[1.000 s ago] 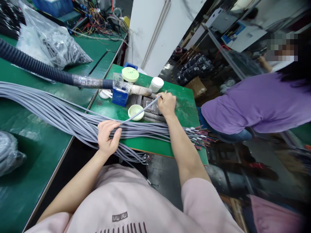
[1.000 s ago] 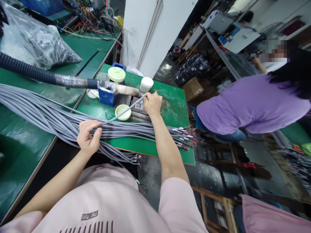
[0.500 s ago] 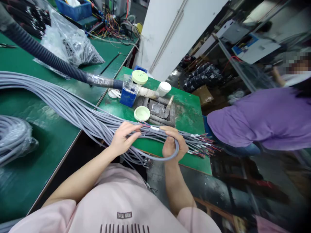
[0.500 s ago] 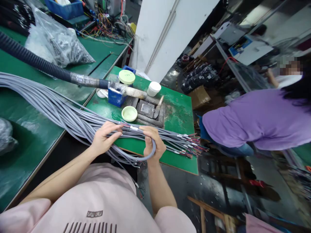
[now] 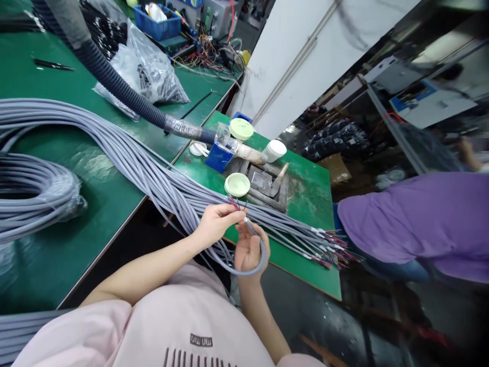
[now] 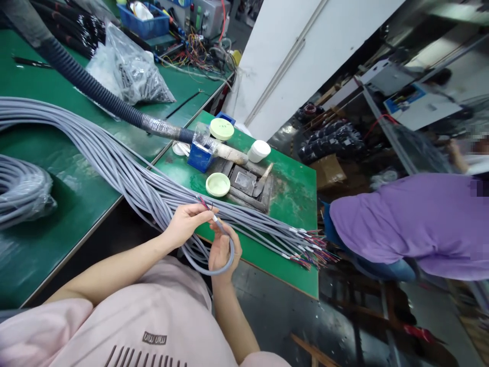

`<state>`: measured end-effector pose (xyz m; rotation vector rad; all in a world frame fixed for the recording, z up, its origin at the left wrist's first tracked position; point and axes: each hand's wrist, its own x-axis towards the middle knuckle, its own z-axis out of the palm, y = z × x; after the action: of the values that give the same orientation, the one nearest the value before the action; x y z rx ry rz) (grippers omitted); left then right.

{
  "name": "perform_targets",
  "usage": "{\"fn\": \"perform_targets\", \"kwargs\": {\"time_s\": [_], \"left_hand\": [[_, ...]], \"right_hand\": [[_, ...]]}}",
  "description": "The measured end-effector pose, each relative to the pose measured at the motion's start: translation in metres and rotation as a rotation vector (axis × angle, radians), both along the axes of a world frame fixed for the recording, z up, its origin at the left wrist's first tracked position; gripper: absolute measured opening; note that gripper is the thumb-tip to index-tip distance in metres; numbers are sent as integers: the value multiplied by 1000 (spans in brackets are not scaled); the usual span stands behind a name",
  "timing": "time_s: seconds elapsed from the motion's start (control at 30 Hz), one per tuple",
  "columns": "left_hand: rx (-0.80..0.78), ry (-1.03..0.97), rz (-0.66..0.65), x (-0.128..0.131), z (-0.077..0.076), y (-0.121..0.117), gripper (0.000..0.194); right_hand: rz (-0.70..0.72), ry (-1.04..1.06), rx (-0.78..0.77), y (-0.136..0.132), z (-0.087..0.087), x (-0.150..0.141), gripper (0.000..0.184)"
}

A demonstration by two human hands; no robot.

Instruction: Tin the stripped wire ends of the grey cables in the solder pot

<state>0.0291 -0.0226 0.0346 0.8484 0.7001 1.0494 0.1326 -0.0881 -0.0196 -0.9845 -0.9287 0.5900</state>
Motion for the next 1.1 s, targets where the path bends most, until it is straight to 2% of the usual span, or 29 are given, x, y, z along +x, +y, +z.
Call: {"fn": "perform_targets", "kwargs": {"time_s": [0.2,0.43,0.73,1.1], "left_hand": [[-32,39,-37,5,0,-2,38],[-67,86,-64,7,1,-3,41],[-65,102,-56,7,1,-4,39],[13,103,-43,3,3,-14,41]], "right_hand": [[-58,-63,-45,-11,-12,1,23],[17,133,-89,-20,-6,-2,22],[33,161,-105,-23,-9,-4,22],[30,82,-83,-38,-16,-6,24]]}}
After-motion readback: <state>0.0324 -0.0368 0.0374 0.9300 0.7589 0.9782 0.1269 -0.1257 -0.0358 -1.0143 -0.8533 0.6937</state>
